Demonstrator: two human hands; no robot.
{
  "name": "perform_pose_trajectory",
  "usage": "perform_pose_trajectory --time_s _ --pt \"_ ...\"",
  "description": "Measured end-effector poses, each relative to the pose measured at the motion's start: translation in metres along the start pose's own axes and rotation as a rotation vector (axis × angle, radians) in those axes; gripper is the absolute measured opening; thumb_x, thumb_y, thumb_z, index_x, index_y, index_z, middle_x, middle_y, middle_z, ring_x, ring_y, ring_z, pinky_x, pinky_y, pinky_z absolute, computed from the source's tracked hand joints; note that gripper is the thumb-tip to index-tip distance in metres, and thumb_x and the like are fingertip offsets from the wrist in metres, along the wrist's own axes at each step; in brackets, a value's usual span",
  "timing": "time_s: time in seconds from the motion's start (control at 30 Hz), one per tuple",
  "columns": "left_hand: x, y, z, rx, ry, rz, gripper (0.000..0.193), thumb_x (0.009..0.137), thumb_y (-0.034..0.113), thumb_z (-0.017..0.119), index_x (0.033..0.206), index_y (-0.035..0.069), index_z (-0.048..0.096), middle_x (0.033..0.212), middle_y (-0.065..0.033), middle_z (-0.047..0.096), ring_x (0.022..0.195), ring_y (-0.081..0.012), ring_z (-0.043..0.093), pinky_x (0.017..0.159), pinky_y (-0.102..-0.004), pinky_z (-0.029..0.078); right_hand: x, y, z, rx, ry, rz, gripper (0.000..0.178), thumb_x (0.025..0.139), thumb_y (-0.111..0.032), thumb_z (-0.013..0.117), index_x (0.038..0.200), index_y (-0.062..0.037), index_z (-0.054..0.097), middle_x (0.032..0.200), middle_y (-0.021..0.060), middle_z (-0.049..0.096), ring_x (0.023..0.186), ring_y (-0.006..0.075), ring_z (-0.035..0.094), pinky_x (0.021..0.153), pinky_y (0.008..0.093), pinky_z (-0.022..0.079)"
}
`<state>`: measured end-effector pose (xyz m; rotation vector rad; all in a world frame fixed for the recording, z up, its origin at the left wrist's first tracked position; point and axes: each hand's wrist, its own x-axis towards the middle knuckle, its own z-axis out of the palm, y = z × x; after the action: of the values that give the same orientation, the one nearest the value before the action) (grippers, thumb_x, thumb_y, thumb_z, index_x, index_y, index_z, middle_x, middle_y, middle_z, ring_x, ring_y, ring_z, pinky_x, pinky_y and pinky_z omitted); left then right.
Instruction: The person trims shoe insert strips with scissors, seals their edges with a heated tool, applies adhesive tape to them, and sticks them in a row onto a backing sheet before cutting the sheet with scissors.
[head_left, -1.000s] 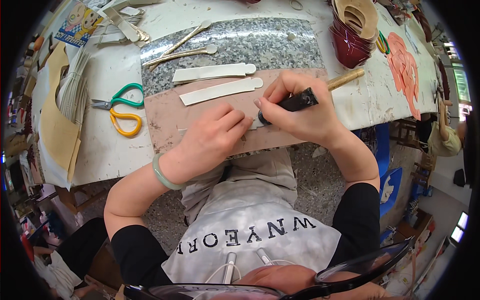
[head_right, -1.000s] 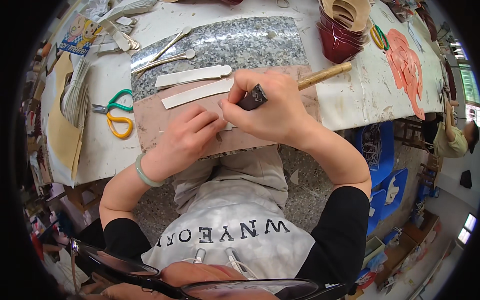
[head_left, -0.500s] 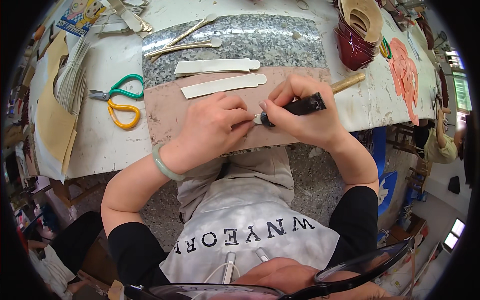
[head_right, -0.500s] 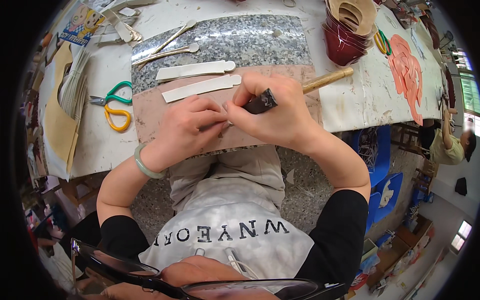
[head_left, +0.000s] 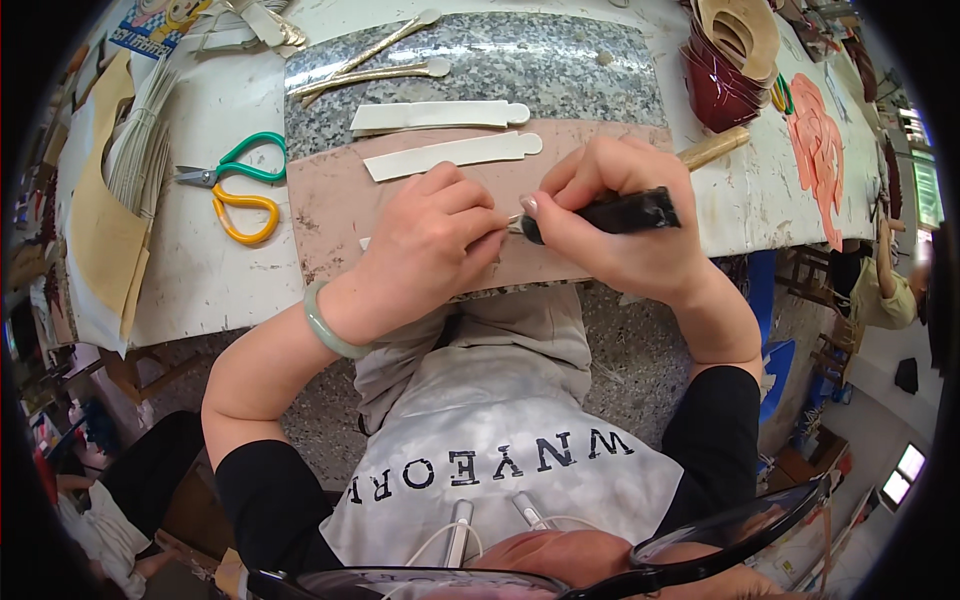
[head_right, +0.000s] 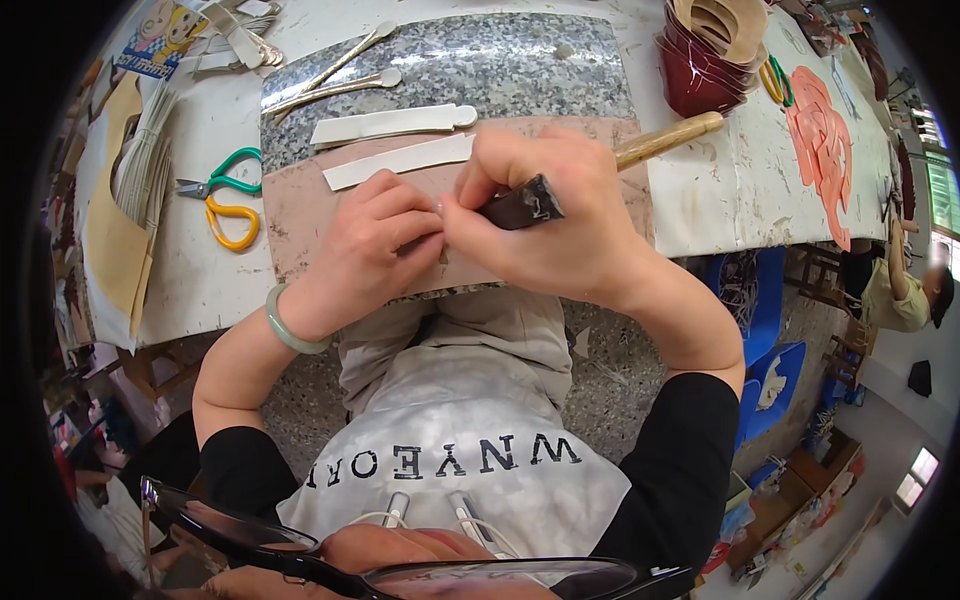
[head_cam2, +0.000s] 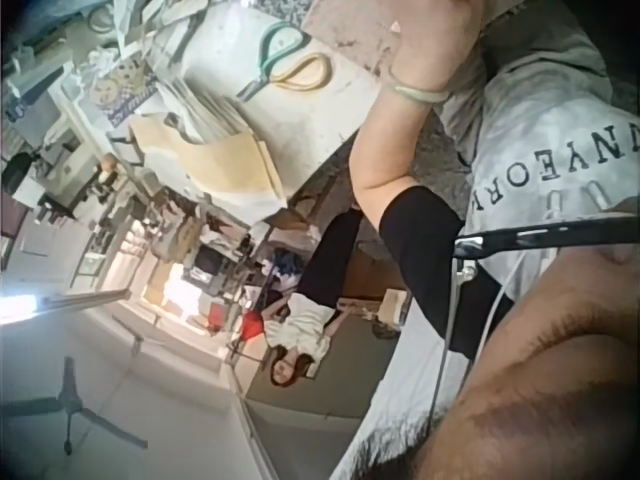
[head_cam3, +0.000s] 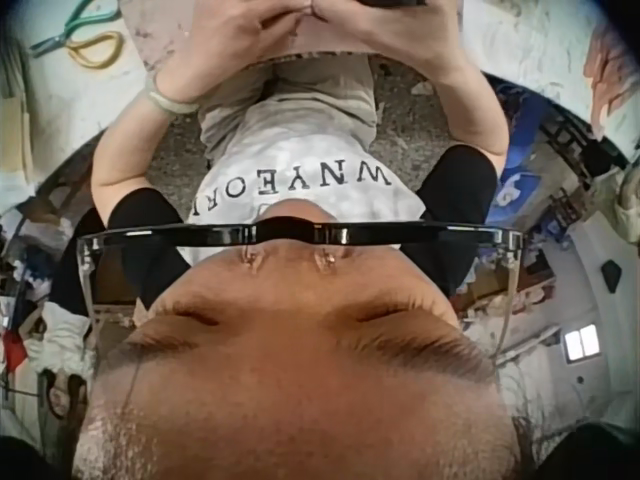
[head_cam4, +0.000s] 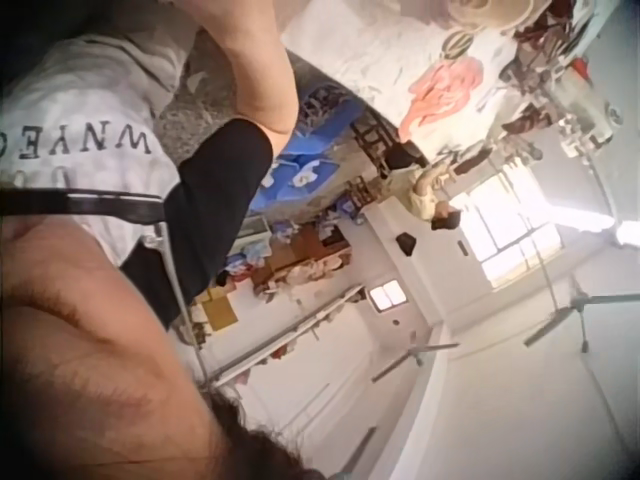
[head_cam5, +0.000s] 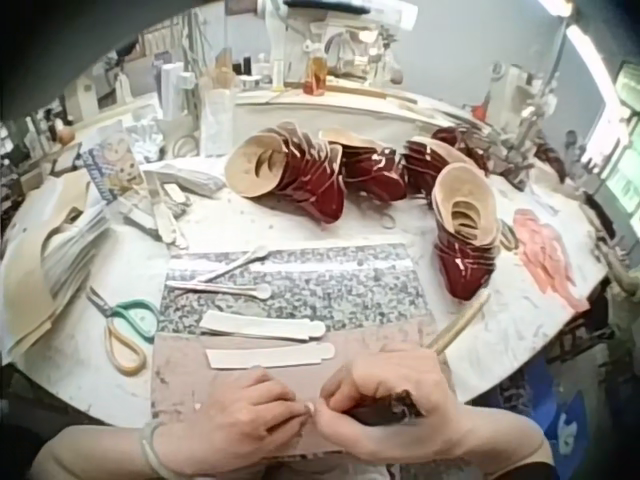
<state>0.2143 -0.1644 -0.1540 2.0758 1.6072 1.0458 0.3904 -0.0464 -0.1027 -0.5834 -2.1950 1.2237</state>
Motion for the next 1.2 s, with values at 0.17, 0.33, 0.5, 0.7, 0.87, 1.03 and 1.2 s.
perform_pose_trajectory --time_s 0.17,0.33,0.5,0.7,0.87,1.03,1.2 --pt "-0.007 -0.001 -0.003 0.000 0.001 -0.024 0.017 0.073 0.003 0.076 0.090 0.004 0.073 0.087 -0.0060 0.065 0.085 -0.0241 0.059 0.073 -0.0356 0.051 0.003 0.011 0.002 -0.095 -0.115 -0.042 0.021 0.078 0.002 0.076 0.067 -0.0026 0.059 0.071 0.0070 0.069 0.058 0.0108 0.062 0.054 0.0248 0.047" --pt "-0.009 -0.002 -0.007 0.035 0.019 0.015 0.017 0.072 0.002 0.076 0.089 0.003 0.072 0.086 -0.0059 0.064 0.082 -0.0243 0.059 0.071 -0.0359 0.051 0.010 -0.003 0.010 -0.078 -0.145 -0.110 0.020 0.078 0.001 0.076 0.067 -0.0027 0.059 0.072 0.0071 0.070 0.062 0.0114 0.064 0.055 0.0256 0.047" --pt "-0.020 -0.004 -0.011 0.071 0.041 -0.009 0.015 0.072 0.002 0.076 0.086 0.003 0.070 0.085 -0.0055 0.064 0.080 -0.0246 0.059 0.071 -0.0364 0.051 0.013 0.001 0.006 -0.184 -0.118 -0.106 0.019 0.077 -0.002 0.076 0.068 -0.0037 0.060 0.071 0.0054 0.069 0.061 0.0115 0.063 0.056 0.0246 0.047" --pt "-0.031 -0.009 -0.019 0.098 0.067 0.020 0.016 0.071 0.002 0.076 0.086 0.003 0.069 0.086 -0.0054 0.065 0.079 -0.0250 0.059 0.070 -0.0371 0.051 0.015 0.002 0.025 -0.118 -0.080 -0.059 0.020 0.074 -0.012 0.076 0.065 -0.0105 0.059 0.059 0.0016 0.063 0.053 0.0199 0.061 0.053 0.0319 0.047" --pt "-0.037 -0.010 -0.022 0.094 0.085 0.023 0.017 0.070 0.002 0.076 0.085 0.003 0.069 0.086 -0.0060 0.064 0.079 -0.0257 0.059 0.071 -0.0376 0.051 0.021 -0.002 0.045 -0.180 -0.095 -0.246 0.022 0.074 -0.014 0.077 0.063 -0.0112 0.058 0.058 0.0004 0.063 0.052 0.0215 0.062 0.051 0.0330 0.047" --pt "-0.043 -0.015 -0.024 0.128 0.109 0.005 0.008 0.074 0.009 0.074 0.081 0.007 0.068 0.080 -0.0028 0.060 0.080 -0.0222 0.058 0.072 -0.0361 0.048 0.029 -0.013 0.038 -0.287 -0.096 -0.282 0.021 0.074 -0.013 0.075 0.064 -0.0118 0.056 0.058 0.0004 0.062 0.052 0.0224 0.062 0.052 0.0339 0.048" --pt "-0.052 -0.016 -0.032 0.140 0.106 0.010 0.012 0.072 0.005 0.074 0.083 0.006 0.068 0.083 -0.0040 0.062 0.080 -0.0235 0.058 0.071 -0.0359 0.049 0.028 -0.010 0.052 -0.084 -0.160 -0.146 0.022 0.074 -0.012 0.075 0.065 -0.0120 0.054 0.059 -0.0023 0.063 0.052 0.0210 0.062 0.054 0.0321 0.047"
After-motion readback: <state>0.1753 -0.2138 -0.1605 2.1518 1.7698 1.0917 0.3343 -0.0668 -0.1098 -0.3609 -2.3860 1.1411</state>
